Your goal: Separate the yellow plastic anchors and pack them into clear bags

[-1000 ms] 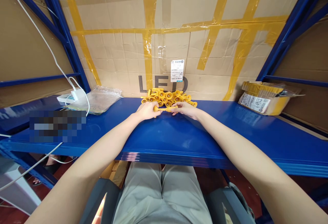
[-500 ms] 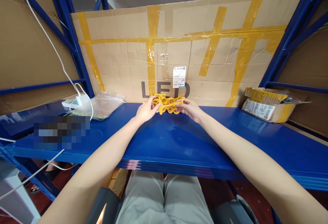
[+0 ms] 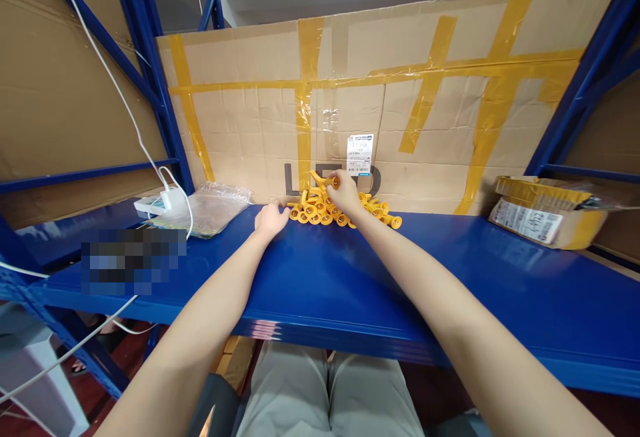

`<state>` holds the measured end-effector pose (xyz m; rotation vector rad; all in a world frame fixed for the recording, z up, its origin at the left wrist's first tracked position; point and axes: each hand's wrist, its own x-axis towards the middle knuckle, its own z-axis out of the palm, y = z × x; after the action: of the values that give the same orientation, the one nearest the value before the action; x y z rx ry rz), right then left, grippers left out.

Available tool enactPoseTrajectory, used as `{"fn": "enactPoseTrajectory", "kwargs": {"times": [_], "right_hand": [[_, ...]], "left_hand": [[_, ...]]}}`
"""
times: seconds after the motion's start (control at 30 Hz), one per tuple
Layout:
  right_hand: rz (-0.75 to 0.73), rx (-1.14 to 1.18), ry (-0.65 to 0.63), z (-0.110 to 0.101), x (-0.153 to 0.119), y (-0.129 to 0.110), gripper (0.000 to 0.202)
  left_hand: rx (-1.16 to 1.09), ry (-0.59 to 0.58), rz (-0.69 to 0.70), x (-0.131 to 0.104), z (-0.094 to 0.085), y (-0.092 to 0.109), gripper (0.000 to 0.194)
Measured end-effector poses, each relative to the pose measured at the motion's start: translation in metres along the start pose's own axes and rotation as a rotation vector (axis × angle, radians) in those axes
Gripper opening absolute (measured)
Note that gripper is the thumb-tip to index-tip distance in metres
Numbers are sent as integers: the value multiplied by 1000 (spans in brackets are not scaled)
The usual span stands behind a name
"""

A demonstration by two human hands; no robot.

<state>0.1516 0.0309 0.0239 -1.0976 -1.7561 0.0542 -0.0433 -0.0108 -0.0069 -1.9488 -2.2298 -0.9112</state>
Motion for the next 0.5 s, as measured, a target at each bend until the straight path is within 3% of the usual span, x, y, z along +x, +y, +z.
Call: {"fn": "enactPoseTrajectory", "kwargs": {"times": [0.2,0.5], "right_hand": [[-129,-445,-263,26,-3,-8,36],[-61,-517,-480,31,5,-10,43]], "left_hand": [[-18,3,-8,1,0,-1,27],[-16,2,-1,2,4,-1,26]]}}
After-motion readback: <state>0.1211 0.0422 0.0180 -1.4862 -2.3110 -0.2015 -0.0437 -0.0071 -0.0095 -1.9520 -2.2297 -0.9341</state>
